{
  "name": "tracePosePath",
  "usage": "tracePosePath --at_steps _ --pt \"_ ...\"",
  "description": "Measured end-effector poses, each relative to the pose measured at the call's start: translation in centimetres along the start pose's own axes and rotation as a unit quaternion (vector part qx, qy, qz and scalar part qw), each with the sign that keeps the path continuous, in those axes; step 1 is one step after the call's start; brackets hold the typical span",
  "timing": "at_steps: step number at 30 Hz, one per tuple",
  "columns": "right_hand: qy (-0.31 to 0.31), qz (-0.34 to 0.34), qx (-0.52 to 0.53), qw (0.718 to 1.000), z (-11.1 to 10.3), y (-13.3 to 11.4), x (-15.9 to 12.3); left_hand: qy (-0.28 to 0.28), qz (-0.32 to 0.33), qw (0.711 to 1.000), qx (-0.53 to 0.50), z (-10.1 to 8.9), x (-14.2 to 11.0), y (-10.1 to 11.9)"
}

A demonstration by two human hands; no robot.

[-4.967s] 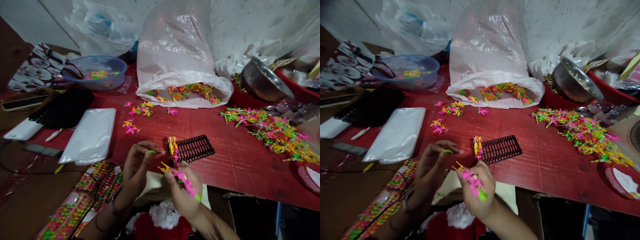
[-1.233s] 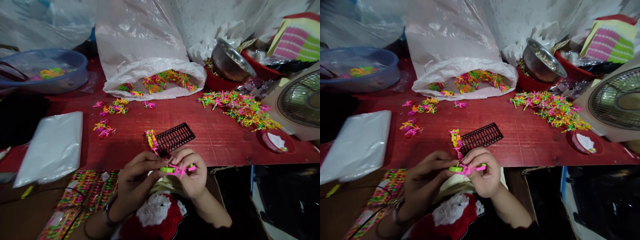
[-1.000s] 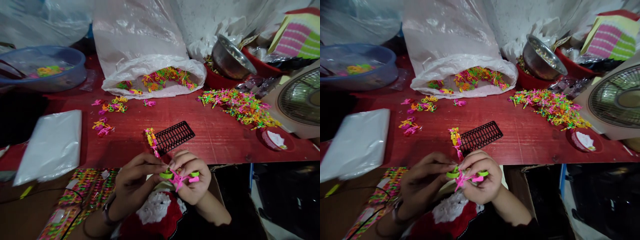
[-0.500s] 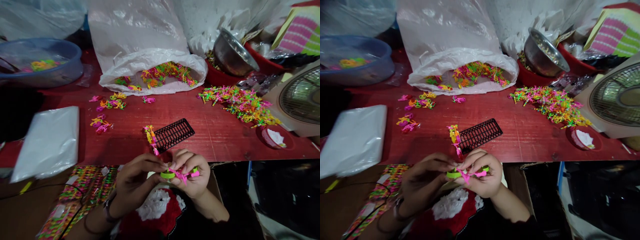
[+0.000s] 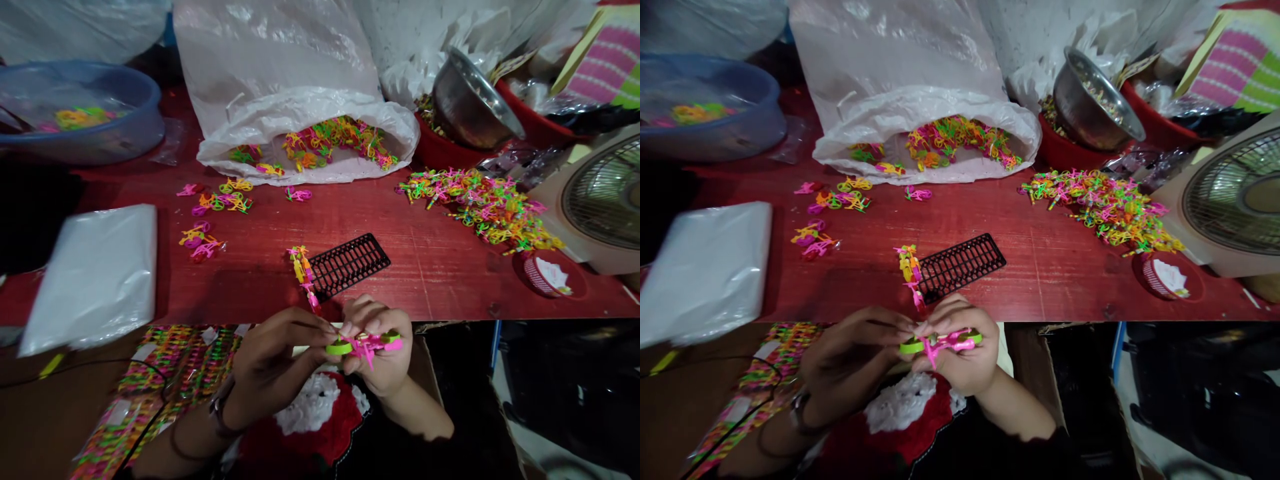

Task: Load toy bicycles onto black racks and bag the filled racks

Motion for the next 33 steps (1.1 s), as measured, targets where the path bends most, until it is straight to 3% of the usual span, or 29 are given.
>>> tracePosePath --at_steps 4,14,20,26,33 --pt "-0.021 0.003 -0.015 1.0 -0.1 0.2 -0.1 -0.001 0.003 1.0 0.001 0.0 0.1 0.1" --pt "0.01 0.089 -0.019 0.996 -1.2 1.0 -0.5 -0.03 -0.002 0.999 0.017 0.0 -0.2 -0.4" --pt "-0.008 0.144 0.066 0.987 -0.8 2.1 -1.1 -0.039 -0.004 0.999 0.008 0.4 -0.2 -0.4" --pt "0.022 0.189 0.149 0.97 -0.2 2.5 -1.2 -0.026 -0.01 1.0 -0.007 0.2 -0.2 -0.5" --pt "0.036 0.164 0.102 0.981 -0.5 2.4 -1.2 -0.016 -0.019 0.999 -0.023 0.4 -0.1 -0.6"
Point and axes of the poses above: each hand's wrist, its own x-axis towards the middle knuckle, its own z-axis out of the palm, y = z × x, the point moved 6 cm from there along x, towards the middle knuckle, and after that the axes turned 2 degrees about -x, right-handed, at the moved point
